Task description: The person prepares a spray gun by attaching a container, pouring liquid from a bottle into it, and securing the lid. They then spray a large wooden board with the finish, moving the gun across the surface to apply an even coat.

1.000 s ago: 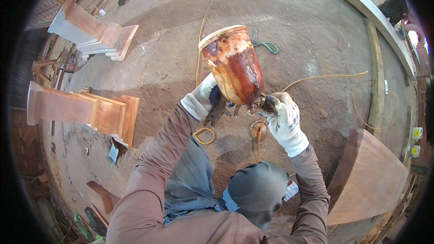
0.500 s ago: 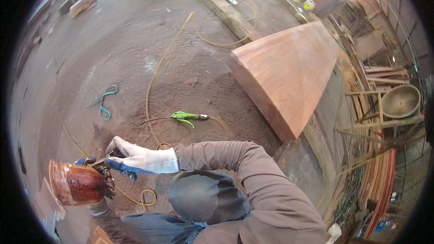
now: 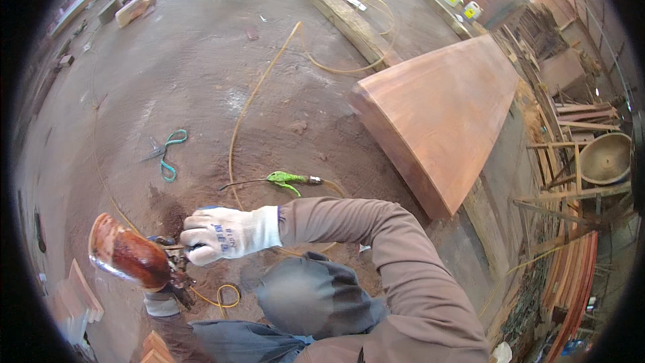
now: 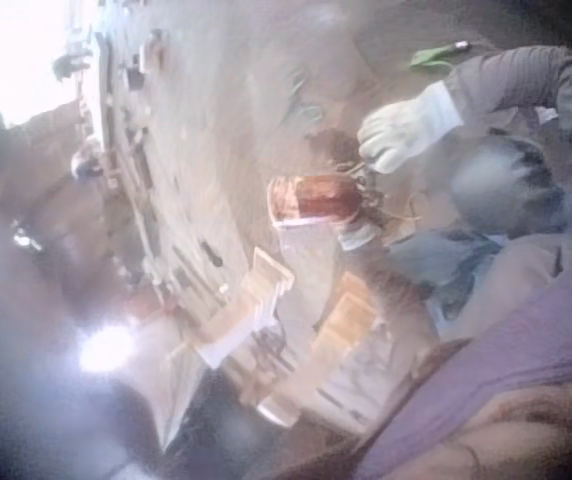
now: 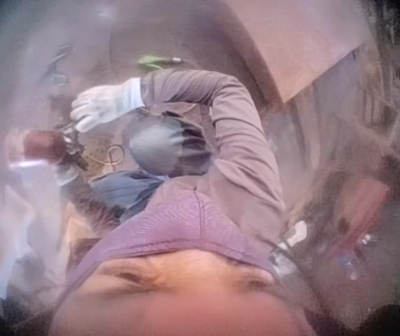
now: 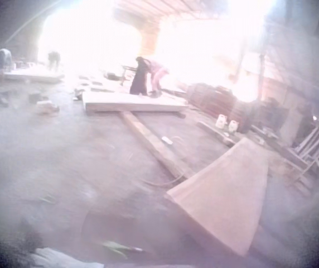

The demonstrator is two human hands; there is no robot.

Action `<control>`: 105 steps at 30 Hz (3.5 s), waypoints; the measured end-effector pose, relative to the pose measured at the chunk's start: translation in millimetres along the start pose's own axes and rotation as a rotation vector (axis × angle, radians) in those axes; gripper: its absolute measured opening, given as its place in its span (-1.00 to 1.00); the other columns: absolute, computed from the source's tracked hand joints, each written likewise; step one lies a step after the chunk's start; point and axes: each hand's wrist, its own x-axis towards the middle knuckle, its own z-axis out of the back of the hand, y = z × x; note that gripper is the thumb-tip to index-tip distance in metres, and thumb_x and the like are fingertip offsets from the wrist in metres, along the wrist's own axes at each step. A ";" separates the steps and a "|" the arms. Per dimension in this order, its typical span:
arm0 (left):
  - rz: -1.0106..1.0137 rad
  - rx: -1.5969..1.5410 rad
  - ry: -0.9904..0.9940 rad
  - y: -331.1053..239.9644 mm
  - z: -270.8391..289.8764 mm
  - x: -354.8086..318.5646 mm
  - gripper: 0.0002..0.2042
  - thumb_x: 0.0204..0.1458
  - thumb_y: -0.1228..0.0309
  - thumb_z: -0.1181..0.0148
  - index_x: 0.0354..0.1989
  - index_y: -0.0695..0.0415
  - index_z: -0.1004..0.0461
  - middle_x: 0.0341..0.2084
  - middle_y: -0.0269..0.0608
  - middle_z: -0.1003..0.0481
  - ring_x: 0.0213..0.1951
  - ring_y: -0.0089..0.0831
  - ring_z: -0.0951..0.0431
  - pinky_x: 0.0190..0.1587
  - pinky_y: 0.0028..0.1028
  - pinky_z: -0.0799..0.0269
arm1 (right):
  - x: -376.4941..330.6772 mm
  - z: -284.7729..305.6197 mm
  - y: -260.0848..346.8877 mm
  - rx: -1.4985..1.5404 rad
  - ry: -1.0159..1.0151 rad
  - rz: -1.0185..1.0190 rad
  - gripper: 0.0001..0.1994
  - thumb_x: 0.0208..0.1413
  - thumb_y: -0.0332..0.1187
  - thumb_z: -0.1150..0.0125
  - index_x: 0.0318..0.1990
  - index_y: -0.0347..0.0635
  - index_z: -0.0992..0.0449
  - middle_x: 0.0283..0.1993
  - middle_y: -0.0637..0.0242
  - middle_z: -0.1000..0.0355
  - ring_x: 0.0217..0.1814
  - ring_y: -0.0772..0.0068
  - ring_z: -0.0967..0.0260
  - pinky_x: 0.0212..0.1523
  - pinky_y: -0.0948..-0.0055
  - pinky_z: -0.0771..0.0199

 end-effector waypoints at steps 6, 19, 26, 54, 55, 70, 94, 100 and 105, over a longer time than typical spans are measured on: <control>-0.042 -0.062 -0.133 3.3 -73.4 5.4 -0.60 0.28 0.10 -0.04 0.10 0.14 -0.35 -0.12 -0.10 -0.50 -0.12 -0.23 -0.55 -0.10 -0.18 -0.57 | -24.4 -12.0 6.2 0.191 -0.138 -0.161 -0.58 -0.12 -0.42 -0.26 -0.03 -0.26 -0.41 0.02 -0.04 -0.40 -0.02 -0.10 -0.43 -0.03 0.03 -0.51; -0.212 -0.098 0.051 24.1 -69.6 4.9 -0.45 0.31 -0.05 0.09 0.33 0.04 -0.20 0.20 -0.13 -0.37 0.17 -0.20 -0.44 0.26 -0.14 -0.38 | 10.4 -9.6 11.8 1.274 -0.160 -1.438 -0.70 0.41 -0.07 0.00 -0.26 -0.08 -0.29 -0.50 0.47 -0.34 -0.60 0.67 -0.26 -0.62 0.58 -0.25; -0.215 -0.110 -0.050 14.2 -82.2 26.7 -0.50 0.29 0.08 -0.03 0.32 0.04 -0.22 0.20 -0.18 -0.40 0.17 -0.19 -0.46 0.25 -0.12 -0.41 | -13.5 -16.4 1.8 0.459 -0.069 -0.794 -0.67 0.26 -0.18 -0.19 0.00 -0.22 -0.39 -0.44 0.25 -0.42 -0.45 0.28 -0.46 -0.40 0.32 -0.45; -0.069 -0.252 0.074 11.0 -84.3 23.8 -0.36 0.23 -0.16 0.08 0.28 0.09 -0.27 0.13 0.03 -0.44 0.04 0.05 -0.54 0.04 0.26 -0.47 | 2.1 4.9 18.2 0.608 -0.145 -0.881 -0.59 0.20 -0.23 -0.29 0.10 -0.29 -0.43 -0.13 0.14 -0.46 -0.25 0.36 -0.46 -0.26 0.44 -0.45; -0.094 -0.158 0.042 8.3 -85.4 26.5 -0.38 0.23 -0.13 0.05 0.28 0.09 -0.27 0.13 0.01 -0.44 0.04 0.04 -0.54 0.03 0.27 -0.46 | 1.6 8.5 16.6 0.499 -0.058 -0.755 -0.56 0.15 -0.27 -0.34 0.11 -0.29 -0.43 -0.09 0.09 -0.46 -0.18 0.28 -0.49 -0.20 0.41 -0.47; -0.109 -0.223 0.124 -0.2 -112.9 20.3 -0.49 0.27 0.04 -0.06 0.30 0.02 -0.29 0.19 -0.18 -0.42 0.20 -0.28 -0.44 0.32 -0.20 -0.33 | 2.5 17.5 13.0 0.022 0.140 -0.399 -0.64 0.01 -0.23 -0.40 -0.13 -0.21 -0.45 -0.35 0.22 -0.44 -0.39 0.12 -0.45 -0.39 0.21 -0.44; -0.117 -0.219 0.085 -6.5 -122.4 26.4 -0.48 0.15 0.30 -0.29 0.28 0.08 -0.32 0.15 -0.15 -0.46 0.13 -0.26 -0.51 0.20 -0.18 -0.49 | -5.0 15.0 33.6 1.182 0.250 -1.340 -0.78 0.37 -0.22 -0.08 -0.09 -0.20 -0.45 -0.43 0.22 -0.40 -0.49 0.45 -0.29 -0.46 0.39 -0.30; -0.074 -0.170 0.045 -12.6 -111.4 32.4 -0.42 0.06 0.27 -0.40 0.26 0.04 -0.34 0.14 -0.20 -0.46 0.15 -0.31 -0.47 0.30 -0.30 -0.35 | 17.3 37.9 20.5 0.264 0.268 -0.629 -0.61 0.20 -0.27 -0.31 0.03 -0.34 -0.38 -0.26 0.12 -0.53 -0.34 0.32 -0.53 -0.33 0.35 -0.49; -0.212 0.060 -0.020 -3.5 -119.3 25.7 -0.21 -0.19 0.30 -0.57 0.29 0.04 -0.31 0.15 -0.23 -0.45 0.14 -0.32 -0.48 0.29 -0.30 -0.37 | 21.4 27.7 34.9 0.598 0.083 -1.089 -0.62 0.14 -0.27 -0.37 -0.02 -0.34 -0.44 -0.23 0.08 -0.54 -0.36 0.36 -0.53 -0.32 0.39 -0.48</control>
